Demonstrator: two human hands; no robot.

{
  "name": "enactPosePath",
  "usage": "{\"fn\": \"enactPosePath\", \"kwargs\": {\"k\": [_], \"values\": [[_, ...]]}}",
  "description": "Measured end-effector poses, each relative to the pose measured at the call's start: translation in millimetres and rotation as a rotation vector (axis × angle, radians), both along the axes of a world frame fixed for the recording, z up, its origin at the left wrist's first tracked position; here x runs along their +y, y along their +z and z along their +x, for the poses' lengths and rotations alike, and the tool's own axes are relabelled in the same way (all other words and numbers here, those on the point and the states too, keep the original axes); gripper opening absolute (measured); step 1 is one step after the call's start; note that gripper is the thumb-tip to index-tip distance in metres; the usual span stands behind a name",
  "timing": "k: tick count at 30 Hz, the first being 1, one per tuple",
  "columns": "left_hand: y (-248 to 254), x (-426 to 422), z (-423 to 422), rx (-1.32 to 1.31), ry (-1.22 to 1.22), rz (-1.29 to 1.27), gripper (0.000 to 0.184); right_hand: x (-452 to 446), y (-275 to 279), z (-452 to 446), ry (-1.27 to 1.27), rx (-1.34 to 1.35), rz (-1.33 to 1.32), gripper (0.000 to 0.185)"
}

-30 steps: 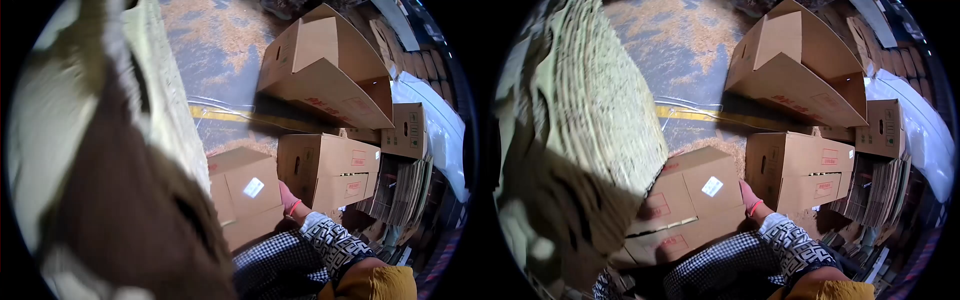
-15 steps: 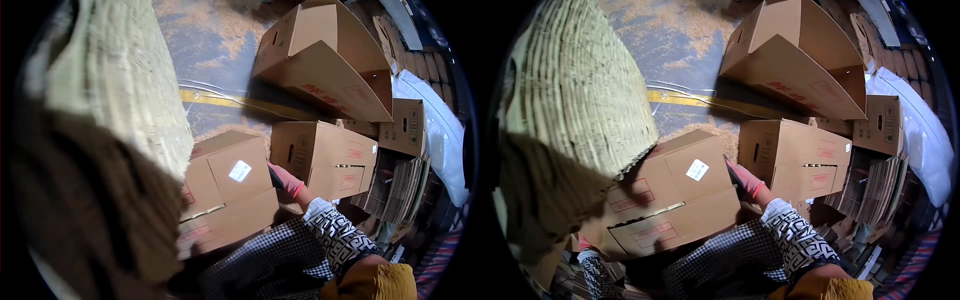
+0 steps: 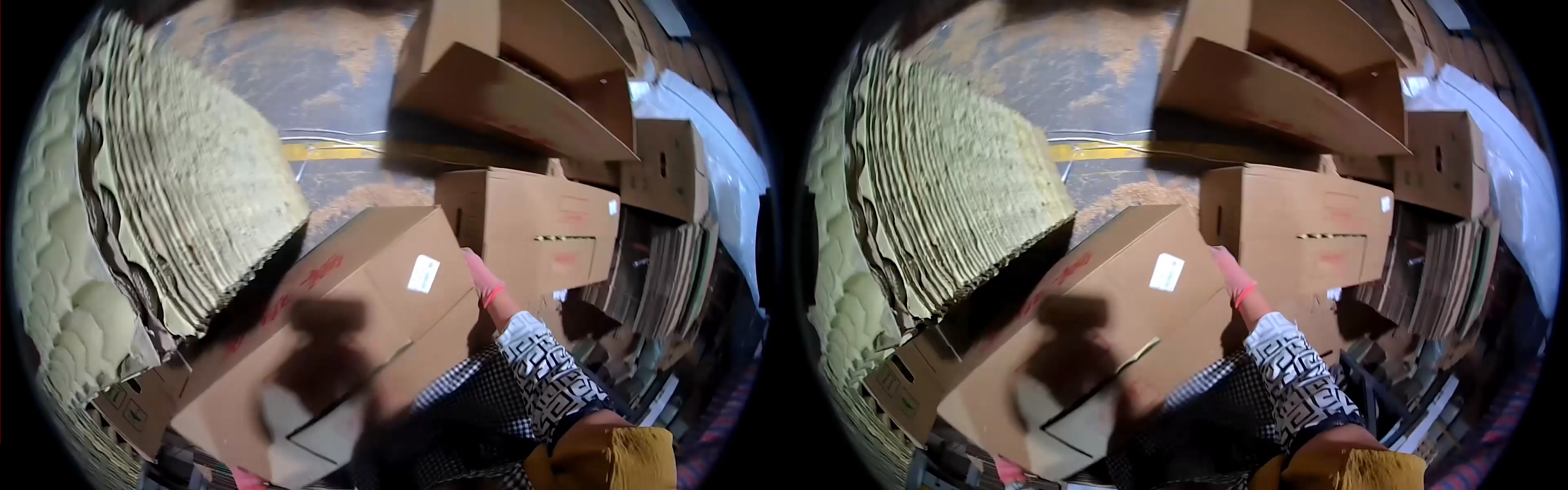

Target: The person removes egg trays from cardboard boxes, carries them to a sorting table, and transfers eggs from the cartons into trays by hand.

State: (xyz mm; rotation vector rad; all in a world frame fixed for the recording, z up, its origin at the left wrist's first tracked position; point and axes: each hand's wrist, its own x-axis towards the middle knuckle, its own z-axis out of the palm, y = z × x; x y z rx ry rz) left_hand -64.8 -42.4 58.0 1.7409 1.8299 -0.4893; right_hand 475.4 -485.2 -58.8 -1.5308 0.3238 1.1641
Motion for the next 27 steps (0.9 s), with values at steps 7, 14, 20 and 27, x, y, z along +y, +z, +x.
{"fn": "enactPosePath", "kwargs": {"k": [7, 14, 20, 27], "values": [[78, -41, 67, -0.079, 0.071, -0.104, 0.057, -35, 211, -47, -0.076, -0.066, -0.228, 0.037], [146, -89, 125, -0.231, 0.08, -0.224, 0.058, -196, 276, -77, -0.343, -0.097, -0.027, 0.033], [155, -135, 206, -0.493, -0.044, -0.44, 0.058, -350, 336, 14, -0.844, 0.296, 0.229, 0.037], [82, -318, 476, -0.807, -0.152, -0.703, 0.051, -556, 281, 118, -0.704, -0.114, -0.009, 0.04]]}}
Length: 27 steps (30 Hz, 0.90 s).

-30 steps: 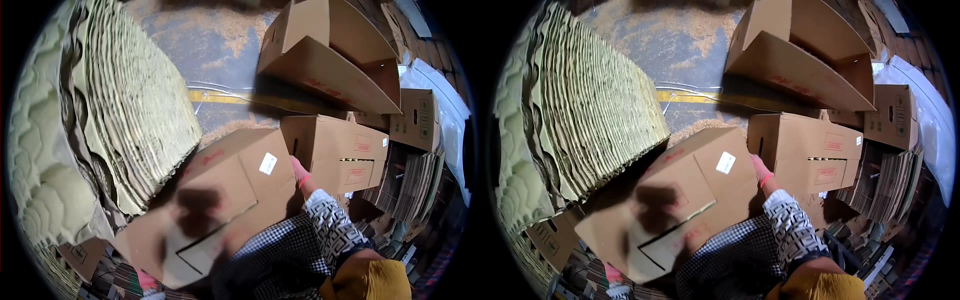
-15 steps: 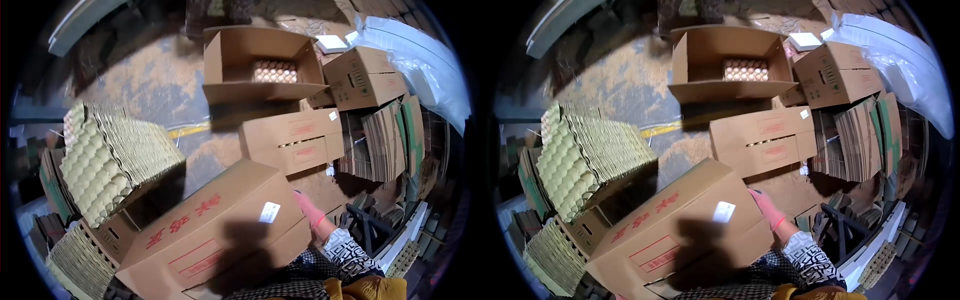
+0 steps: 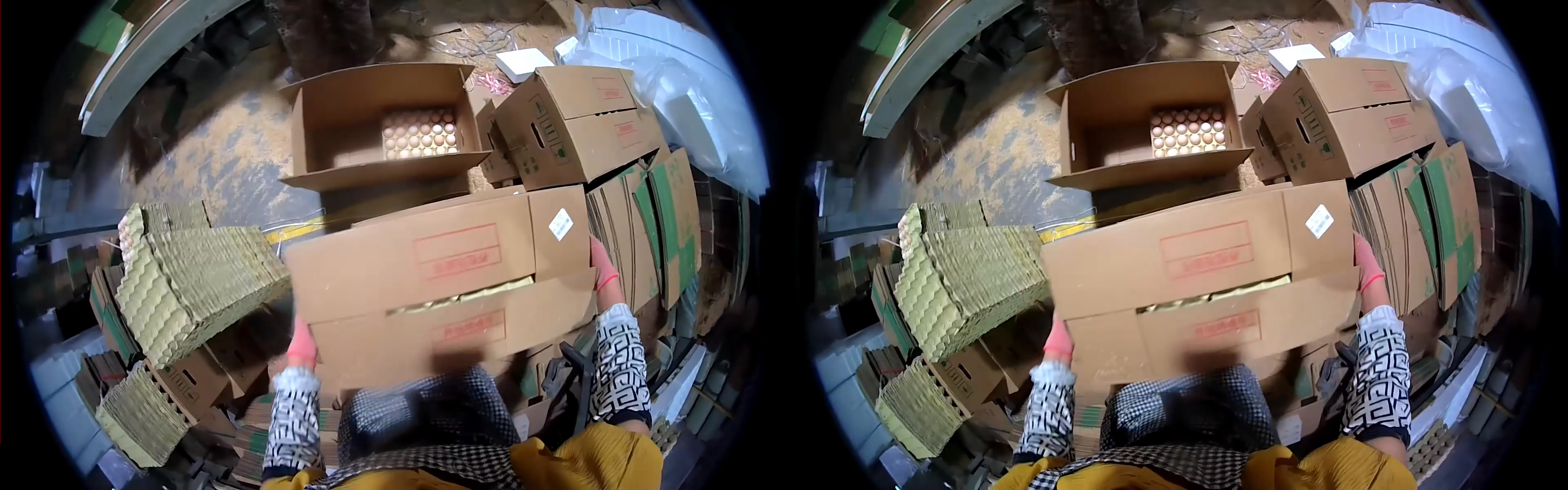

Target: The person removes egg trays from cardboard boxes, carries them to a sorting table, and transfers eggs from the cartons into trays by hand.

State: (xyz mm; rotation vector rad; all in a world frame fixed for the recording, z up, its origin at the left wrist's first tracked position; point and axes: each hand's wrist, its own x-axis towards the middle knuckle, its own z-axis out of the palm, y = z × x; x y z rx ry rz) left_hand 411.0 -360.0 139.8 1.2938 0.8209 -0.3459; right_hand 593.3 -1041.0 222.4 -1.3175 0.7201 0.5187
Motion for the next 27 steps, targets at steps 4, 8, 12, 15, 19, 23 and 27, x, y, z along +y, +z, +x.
{"fn": "enactPosePath", "kwargs": {"k": [4, 8, 12, 15, 19, 23, 27], "values": [[-41, -50, 83, 0.055, 0.172, -0.691, 0.045, -18, 31, 33, -0.145, -0.076, -0.129, 0.042], [17, -73, 117, 0.164, 0.165, 0.062, 0.045, -52, -22, 36, 0.067, -0.208, -0.454, 0.051], [100, -123, 114, -0.316, 0.105, 0.965, 0.036, 24, 39, 26, 0.177, -0.459, -1.66, 0.061], [164, -182, 121, -0.758, -0.862, 0.991, 0.053, 147, 106, 36, 0.642, -0.578, -1.323, 0.076], [132, -244, 121, -0.69, -1.207, 1.049, 0.073, 230, 74, 50, 1.315, -0.803, -1.281, 0.092], [138, -265, 124, -0.511, -1.297, 1.009, 0.079, 243, 61, 81, 1.757, -1.113, -1.288, 0.06], [149, -259, 153, -0.537, -1.342, 0.933, 0.054, 244, 69, 78, 1.837, -1.56, -1.111, 0.024]]}}
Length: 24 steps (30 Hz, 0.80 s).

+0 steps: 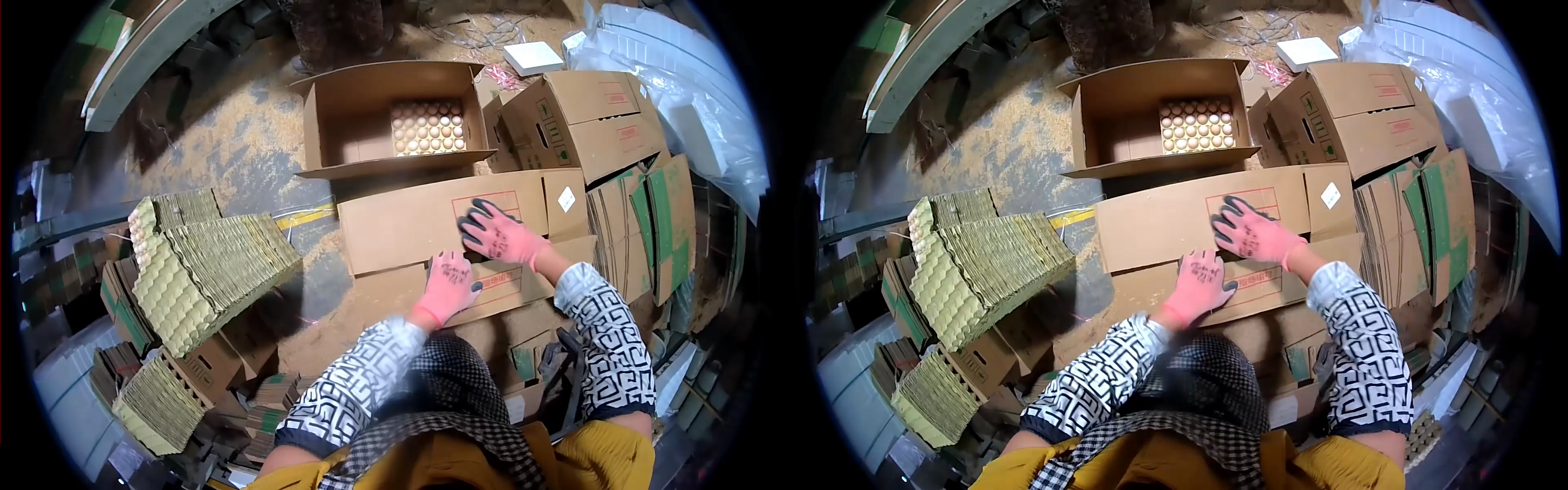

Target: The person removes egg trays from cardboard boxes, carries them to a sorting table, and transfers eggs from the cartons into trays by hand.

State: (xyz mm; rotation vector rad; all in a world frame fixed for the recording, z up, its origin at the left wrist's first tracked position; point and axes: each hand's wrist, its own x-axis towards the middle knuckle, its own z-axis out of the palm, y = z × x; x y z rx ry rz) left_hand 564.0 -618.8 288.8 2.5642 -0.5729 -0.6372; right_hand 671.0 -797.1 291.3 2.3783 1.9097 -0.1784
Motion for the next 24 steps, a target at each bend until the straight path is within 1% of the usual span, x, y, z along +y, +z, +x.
{"fn": "enactPosePath", "kwargs": {"k": [1, 2, 5, 7, 9, 11, 13, 14, 15, 16, 17, 18, 19, 21, 22, 23, 24], "values": [[4, 2, 4, 0.049, -0.034, -0.015, 0.049, -5, 3, -4, -0.161, 0.072, -0.025, 0.025], [14, 7, -8, 0.022, 0.023, -0.135, 0.033, -12, 8, -6, -0.313, 0.142, -0.049, 0.026], [32, 1, -41, 0.146, -0.193, -0.09, 0.024, 1, 52, 11, -0.408, 0.005, -0.099, 0.026], [50, -4, -62, 0.093, -0.394, -0.059, 0.017, 4, 65, 24, -0.47, -0.077, -0.16, 0.027], [63, -3, -90, -0.048, -0.514, -0.186, 0.015, 15, 64, 45, -0.617, -0.174, -0.031, 0.031], [37, -18, -136, 0.006, -0.429, -0.38, 0.021, 26, 58, 70, -0.744, -0.295, 0.152, 0.033], [39, -2, -139, 0.046, -0.408, -0.272, 0.025, 35, 76, 58, -0.815, -0.336, 0.365, 0.035], [29, 11, -129, 0.2, -0.157, -0.339, 0.027, 37, 83, 46, -0.849, -0.356, 0.474, 0.036], [14, 25, -103, 0.346, 0.102, -0.403, 0.031, 26, 60, 18, -0.94, -0.406, 0.509, 0.045], [8, 39, -81, 0.432, 0.261, -0.408, 0.034, 7, 34, -20, -1.037, -0.299, 0.458, 0.049], [2, 54, -59, 0.507, 0.43, -0.423, 0.037, -6, 17, -46, -1.187, 0.056, 0.351, 0.05], [4, 63, -47, 0.529, 0.504, -0.379, 0.04, -17, 3, -72, -1.084, -0.038, 0.282, 0.047], [12, 62, -42, 0.355, 0.293, -0.308, 0.04, -26, -19, -84, -1.058, -0.001, 0.336, 0.048], [32, 63, -42, 0.043, -0.168, -0.135, 0.041, -28, -33, -87, -1.102, -0.078, 0.507, 0.04], [31, 55, -43, -0.03, -0.204, -0.053, 0.036, -21, -26, -84, -1.121, -0.032, 0.272, 0.036], [29, 52, -40, 0.071, -0.207, 0.058, 0.035, -18, -19, -76, -1.117, 0.01, 0.036, 0.031], [31, 48, -30, 0.167, -0.209, 0.168, 0.034, -31, -41, -70, -1.05, 0.154, -0.216, 0.026]]}}
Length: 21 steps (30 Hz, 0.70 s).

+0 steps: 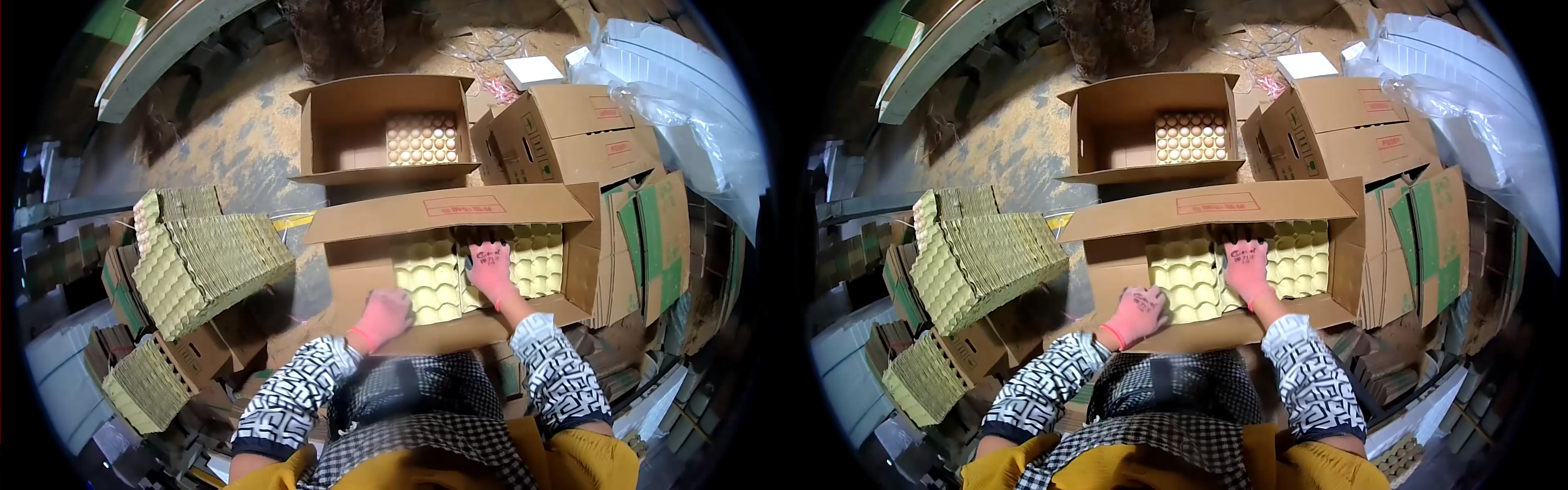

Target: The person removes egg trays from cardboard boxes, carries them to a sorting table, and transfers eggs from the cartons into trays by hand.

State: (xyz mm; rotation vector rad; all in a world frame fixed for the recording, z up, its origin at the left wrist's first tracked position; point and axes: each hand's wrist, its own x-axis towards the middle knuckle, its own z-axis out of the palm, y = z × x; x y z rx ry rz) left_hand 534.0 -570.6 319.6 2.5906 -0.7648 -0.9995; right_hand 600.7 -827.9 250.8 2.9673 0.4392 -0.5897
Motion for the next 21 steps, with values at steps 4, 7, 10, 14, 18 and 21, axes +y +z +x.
{"fn": "enactPosePath", "kwargs": {"k": [4, 7, 10, 14, 18, 21], "values": [[23, 4, -18, 0.071, -0.043, 0.245, 0.034, -20, -4, 14, 0.134, 0.066, 0.088, 0.02], [68, 18, -1, 0.107, 0.053, 0.348, 0.039, -23, -29, 18, 0.107, -0.113, 0.186, 0.015], [82, 41, 12, 0.145, 0.413, 0.42, 0.041, -20, 17, 11, -0.158, -0.056, 0.57, 0.02], [69, 74, -8, 0.168, 1.103, 0.166, 0.048, 19, 117, -12, 0.046, 0.172, 0.751, 0.04], [-17, 86, -41, 0.061, 1.312, -0.255, 0.049, 131, 86, -1, 0.004, 0.104, 0.782, 0.034], [-27, 64, 7, 0.264, 1.447, -0.054, 0.055, 138, 100, 0, -0.125, 0.063, 0.891, 0.026]]}}
